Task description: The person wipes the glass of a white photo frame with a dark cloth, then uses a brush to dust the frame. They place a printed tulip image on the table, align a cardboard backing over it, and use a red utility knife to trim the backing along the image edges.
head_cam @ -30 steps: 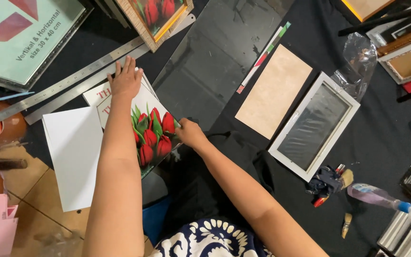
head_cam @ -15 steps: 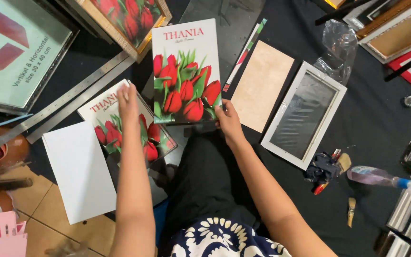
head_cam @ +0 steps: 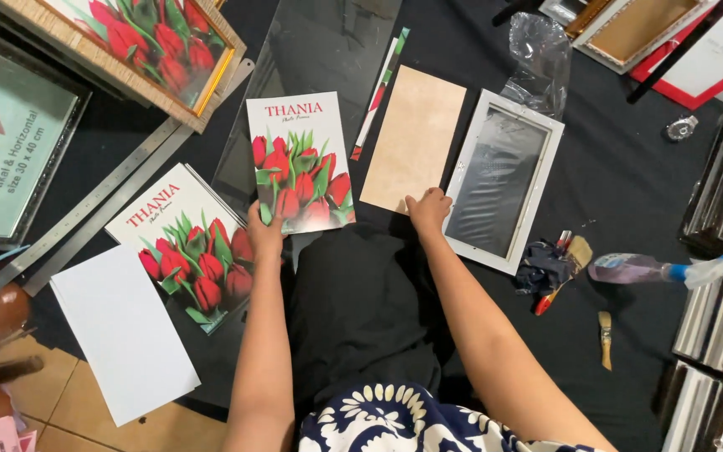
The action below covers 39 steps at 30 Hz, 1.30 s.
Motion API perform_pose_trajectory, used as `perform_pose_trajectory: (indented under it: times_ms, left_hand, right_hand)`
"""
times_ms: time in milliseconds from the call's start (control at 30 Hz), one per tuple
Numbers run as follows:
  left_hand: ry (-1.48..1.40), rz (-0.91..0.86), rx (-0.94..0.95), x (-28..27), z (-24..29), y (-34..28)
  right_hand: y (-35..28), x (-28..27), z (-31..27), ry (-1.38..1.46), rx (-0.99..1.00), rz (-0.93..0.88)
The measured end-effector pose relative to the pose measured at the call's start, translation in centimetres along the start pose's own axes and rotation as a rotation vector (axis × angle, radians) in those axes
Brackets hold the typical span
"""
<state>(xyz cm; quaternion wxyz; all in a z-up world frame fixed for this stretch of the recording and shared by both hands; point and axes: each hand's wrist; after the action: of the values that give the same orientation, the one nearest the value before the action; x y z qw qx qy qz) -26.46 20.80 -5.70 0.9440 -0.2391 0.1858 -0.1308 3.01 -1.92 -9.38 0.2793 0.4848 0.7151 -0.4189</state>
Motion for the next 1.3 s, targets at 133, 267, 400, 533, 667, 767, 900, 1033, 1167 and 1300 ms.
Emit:
perform_pose_trajectory:
  times_ms: [133, 267, 400, 533, 667, 767, 900, 1033, 1167, 1300]
  left_hand:
    - [0.109, 0.069, -0.01, 1.7, -2.7, 0.8]
    - [0.073, 0.079, 0.006, 1.8, -1.7, -0.2]
    - [0.137, 0.062, 0.076, 1.5, -0.6, -1.6]
    - [0.133, 0.073, 0.075, 1.5, 0.4, -2.8]
    - [0.156, 0.062, 0.087, 1.3, 1.2, -3.4]
    - [0.124, 0.063, 0.056, 1.4, 1.1, -3.1]
    - [0.042, 0.072, 0.038, 1.9, 2.1, -2.7]
    - [-0.004, 0.055, 0.075, 2.5, 6.5, -1.7]
    - [0.072, 0.047, 0.143, 3.1, 6.8, 3.0]
    - [0.531, 0.131, 0.152, 2.9, 5.6, 6.5]
  right_hand:
    - [-6.0, -4.5, -7.4, 0.037, 0.046, -0.062]
    - [-8.3, -5.1, -10.7, -0.064, 0.203, -0.134]
    - [-7.3, -4.8, -10.1, -0.133, 0.196, -0.063]
    - [-7.4, -5.9, -10.3, -0.146, 0.202, -0.063]
    - [-7.5, -6.2, -9.8, -0.088, 0.15, 0.018]
    - [-7.3, -7.2, -8.9, 0.089, 0.019, 0.069]
    - [-1.6, -5.7, -2.8, 0.28, -0.18, 0.192]
    - [-1.9, -8.8, -3.0, 0.404, -0.107, 0.194]
    - [-5.3, -10.5, -7.4, 0.696, -0.066, 0.12]
    - [-3.0, -5.6, -8.5, 0.992, -0.119, 0.035]
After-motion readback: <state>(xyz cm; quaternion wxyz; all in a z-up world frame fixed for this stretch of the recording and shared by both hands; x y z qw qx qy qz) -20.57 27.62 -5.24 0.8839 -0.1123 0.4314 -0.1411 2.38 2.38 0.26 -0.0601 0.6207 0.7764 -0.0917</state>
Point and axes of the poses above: each hand's wrist, its own y-axis towards the middle knuckle, its own x-axis out of the palm, z = x × y, and after that the axes turned 1 degree about z, right-handed
